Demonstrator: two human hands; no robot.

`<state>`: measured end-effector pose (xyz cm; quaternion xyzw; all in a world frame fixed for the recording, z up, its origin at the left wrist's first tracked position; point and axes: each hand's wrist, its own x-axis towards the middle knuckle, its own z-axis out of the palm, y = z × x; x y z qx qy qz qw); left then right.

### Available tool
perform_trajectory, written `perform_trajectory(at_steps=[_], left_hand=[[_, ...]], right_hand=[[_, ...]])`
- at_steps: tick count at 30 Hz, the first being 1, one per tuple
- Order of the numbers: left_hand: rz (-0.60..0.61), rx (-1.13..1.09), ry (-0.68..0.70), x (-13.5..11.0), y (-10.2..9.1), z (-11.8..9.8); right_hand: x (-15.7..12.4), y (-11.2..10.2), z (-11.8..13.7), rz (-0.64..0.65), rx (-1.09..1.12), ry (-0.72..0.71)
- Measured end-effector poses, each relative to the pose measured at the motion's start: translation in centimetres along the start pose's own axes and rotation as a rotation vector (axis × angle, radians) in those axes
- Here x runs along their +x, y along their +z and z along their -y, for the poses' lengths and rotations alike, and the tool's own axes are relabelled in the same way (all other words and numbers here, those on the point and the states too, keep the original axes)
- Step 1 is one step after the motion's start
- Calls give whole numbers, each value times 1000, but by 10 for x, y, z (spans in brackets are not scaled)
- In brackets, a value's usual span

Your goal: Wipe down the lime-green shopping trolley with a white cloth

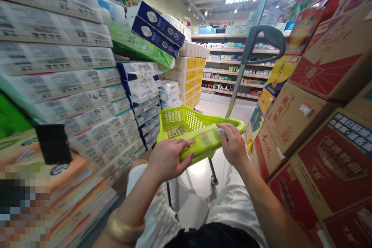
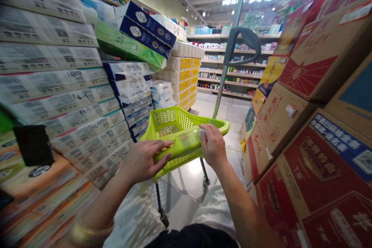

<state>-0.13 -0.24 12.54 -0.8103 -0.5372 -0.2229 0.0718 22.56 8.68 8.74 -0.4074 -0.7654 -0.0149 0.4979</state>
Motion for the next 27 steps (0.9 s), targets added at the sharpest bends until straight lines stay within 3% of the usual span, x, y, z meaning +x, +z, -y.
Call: perform_trajectory(at_steps=[7,11,15,21,24,27], left_hand=[[2,36,-59,6,-1,40],[34,155,-158,10,-3,48],[-73,184,-140,19,-3,25],[-53,5,49,63,17,-32],[-23,-6,61,81,32,-43],[-12,12,40,84,45,-41]], right_hand=[[-3,-3,-13,-16,-23,-56],[-4,-8,-23,-30,-150,-46],[-5,-2,-13,-61,-232,-3],[-2,11,14,19,-208,-67],[-5,8,13,59,-201,-127],[-6,-1,-1,25,-240,-101]])
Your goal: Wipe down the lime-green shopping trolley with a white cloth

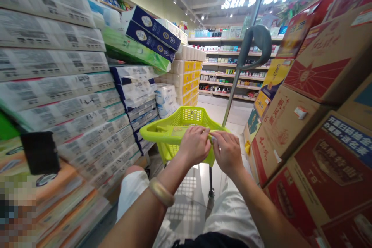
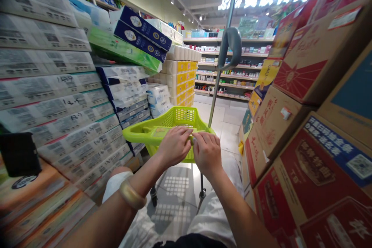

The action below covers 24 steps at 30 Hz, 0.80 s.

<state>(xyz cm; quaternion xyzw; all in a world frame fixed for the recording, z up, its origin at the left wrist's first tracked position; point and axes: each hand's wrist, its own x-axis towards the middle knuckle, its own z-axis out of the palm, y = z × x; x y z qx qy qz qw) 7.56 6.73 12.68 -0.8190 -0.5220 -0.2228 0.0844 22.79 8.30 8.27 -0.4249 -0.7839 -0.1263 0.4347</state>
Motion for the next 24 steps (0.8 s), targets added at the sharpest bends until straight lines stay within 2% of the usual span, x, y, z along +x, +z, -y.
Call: perform_trajectory(at_steps=[3,5,8,13,20,24], left_hand=[[-56,16,10,-8,9,4],[-82,13,-8,-12,11,5],[-90,6,-30,-16,11,6],[-100,-17,-29,-21,6,11],[-129,-33,-18,-29,3,18],[-126,-39,-28,-30,2,16]], right_hand=[[-2,-3,-18,-58,-41,113],[-2,-2,-20,-89,-36,163],[-2,3,-5,-102,10,138],[-2,8,21,-13,86,10],[-7,0,5,-78,41,127],[1,-1,20,-16,17,140]])
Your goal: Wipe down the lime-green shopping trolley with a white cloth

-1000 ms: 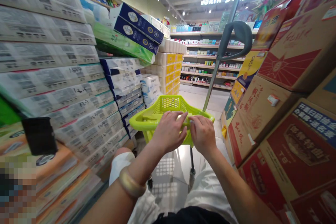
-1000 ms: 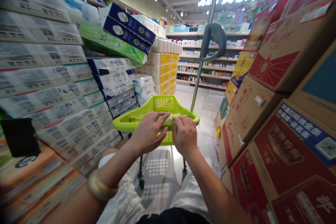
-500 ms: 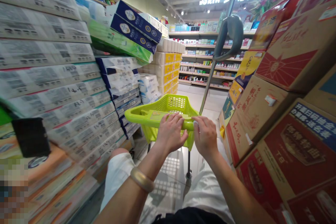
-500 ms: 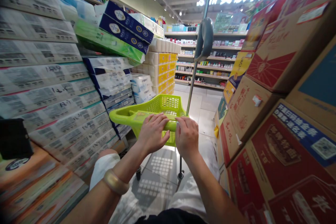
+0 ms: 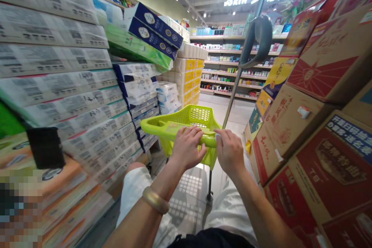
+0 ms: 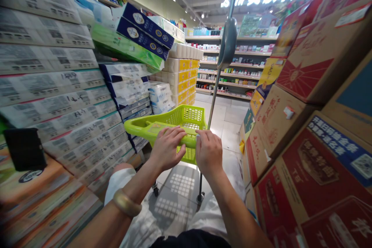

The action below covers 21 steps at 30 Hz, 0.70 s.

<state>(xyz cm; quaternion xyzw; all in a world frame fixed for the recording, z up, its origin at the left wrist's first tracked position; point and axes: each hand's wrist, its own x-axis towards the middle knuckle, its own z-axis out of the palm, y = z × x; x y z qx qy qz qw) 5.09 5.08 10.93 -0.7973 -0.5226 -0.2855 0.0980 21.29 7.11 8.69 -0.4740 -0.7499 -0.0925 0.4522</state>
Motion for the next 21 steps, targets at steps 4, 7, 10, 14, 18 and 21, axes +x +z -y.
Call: perform_trajectory(at_steps=[4,7,10,14,18,21], left_hand=[[-3,-13,-32,-3,-1,0],[-15,-17,-46,-5,-2,1],[-24,-16,-41,-6,-1,1],[-26,-22,-39,-5,2,-1],[-25,-26,-39,-5,2,0],[-25,-26,-38,-7,0,2]], right_hand=[[9,5,19,101,14,-93],[12,7,13,96,21,-99],[11,6,0,48,-7,-61],[12,6,4,60,-37,-36],[15,13,26,93,-10,-66],[14,12,27,109,40,-92]])
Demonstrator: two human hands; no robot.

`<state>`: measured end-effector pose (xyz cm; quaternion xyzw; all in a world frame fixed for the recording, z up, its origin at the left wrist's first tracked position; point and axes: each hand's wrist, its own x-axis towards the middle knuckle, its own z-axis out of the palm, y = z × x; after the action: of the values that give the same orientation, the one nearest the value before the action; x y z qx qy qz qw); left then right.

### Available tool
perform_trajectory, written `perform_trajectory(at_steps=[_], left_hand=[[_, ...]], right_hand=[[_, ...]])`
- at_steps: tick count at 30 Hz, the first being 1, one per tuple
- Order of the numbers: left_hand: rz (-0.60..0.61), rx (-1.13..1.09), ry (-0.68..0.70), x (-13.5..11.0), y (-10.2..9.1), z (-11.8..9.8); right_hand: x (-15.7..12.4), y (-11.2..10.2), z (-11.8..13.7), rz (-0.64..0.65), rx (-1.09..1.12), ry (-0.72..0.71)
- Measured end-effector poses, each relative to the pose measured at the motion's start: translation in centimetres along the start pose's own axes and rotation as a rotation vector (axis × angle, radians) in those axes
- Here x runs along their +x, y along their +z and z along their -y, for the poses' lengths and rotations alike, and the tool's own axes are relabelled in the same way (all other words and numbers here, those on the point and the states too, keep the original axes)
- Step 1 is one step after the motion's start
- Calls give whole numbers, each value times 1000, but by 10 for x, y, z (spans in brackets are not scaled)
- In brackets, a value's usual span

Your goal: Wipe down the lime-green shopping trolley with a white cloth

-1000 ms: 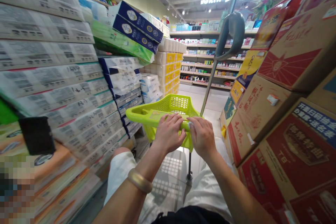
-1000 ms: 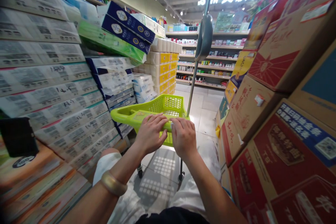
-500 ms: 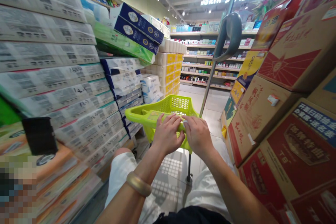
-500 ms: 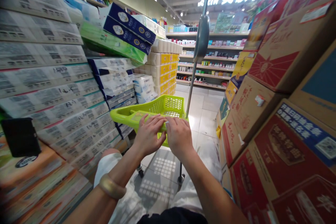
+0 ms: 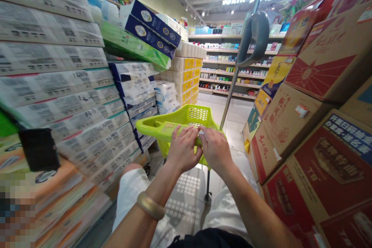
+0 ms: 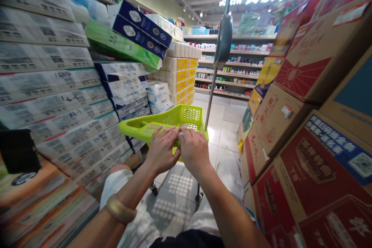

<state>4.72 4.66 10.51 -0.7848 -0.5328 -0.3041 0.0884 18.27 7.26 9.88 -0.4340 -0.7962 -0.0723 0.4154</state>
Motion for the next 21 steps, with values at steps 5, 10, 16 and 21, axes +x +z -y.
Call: perform_trajectory(at_steps=[5,10,16,21], left_hand=[[-4,5,-9,-4,-2,-1],[-24,-10,-18,-4,-1,-3],[-36,-43,-12,-6,-5,4],[-55,-87,-22,-9,-9,9]], right_hand=[[-8,-12,-16,-35,-63,48],[-5,-7,-1,-15,-48,25],[-11,-6,-3,2,128,-14],[-21,-12,-41,-100,286,186]])
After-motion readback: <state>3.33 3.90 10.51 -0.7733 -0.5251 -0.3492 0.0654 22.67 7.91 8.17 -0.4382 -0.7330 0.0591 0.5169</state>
